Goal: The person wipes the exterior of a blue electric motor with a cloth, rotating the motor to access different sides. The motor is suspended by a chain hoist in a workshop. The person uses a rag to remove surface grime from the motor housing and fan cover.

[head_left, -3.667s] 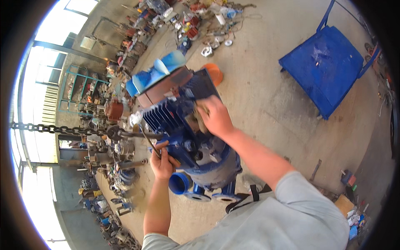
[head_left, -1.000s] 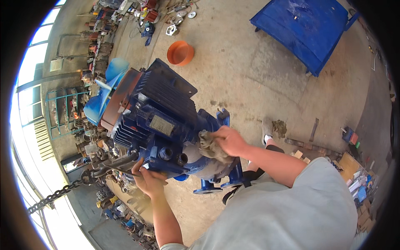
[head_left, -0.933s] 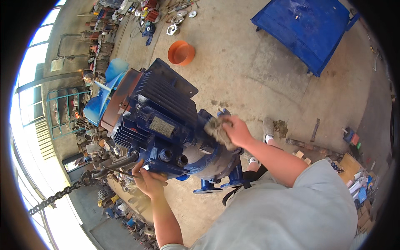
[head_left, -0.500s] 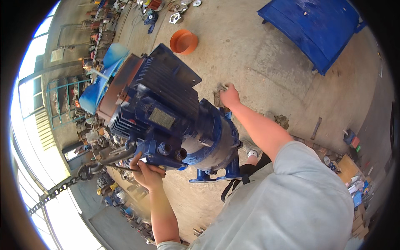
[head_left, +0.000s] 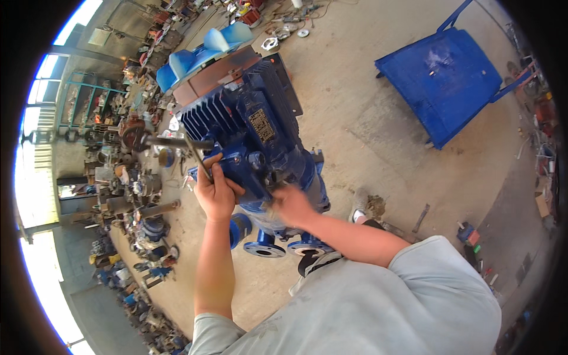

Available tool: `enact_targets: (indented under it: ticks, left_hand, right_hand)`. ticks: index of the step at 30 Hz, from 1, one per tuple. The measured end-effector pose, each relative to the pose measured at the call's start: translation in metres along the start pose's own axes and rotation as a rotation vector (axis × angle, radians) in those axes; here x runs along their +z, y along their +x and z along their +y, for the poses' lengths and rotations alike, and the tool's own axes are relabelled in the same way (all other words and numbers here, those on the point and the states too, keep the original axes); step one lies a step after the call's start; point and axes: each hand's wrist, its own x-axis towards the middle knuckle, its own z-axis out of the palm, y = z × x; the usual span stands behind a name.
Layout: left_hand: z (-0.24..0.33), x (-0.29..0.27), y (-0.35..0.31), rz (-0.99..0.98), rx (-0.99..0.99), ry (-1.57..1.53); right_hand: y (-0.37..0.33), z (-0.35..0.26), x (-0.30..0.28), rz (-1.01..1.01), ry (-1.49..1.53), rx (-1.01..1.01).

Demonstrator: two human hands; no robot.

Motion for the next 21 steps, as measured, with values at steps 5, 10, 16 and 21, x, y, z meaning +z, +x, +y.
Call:
enact_targets:
  ticks: [5, 10, 16, 21]
  left_hand:
    - [0.004, 0.005, 0.006, -0.059, 0.005, 0.016]
    - [0.017, 0.006, 0.013, -0.079, 0.037, 0.083]
    - [0.016, 0.012, 0.021, -0.102, 0.096, 0.073]
    - [0.01, 0.009, 0.021, -0.13, 0.119, 0.044]
  right_hand:
    - [0.004, -0.011, -0.027, 0.413, 0.155, 0.36]
    - [0.038, -0.014, -0.013, 0.906, 0.071, -0.038]
    - [0.034, 0.012, 0.032, 0.393, -0.307, -0.327]
    - [0.019, 0.01, 0.029, 0.343, -0.802, -0.716]
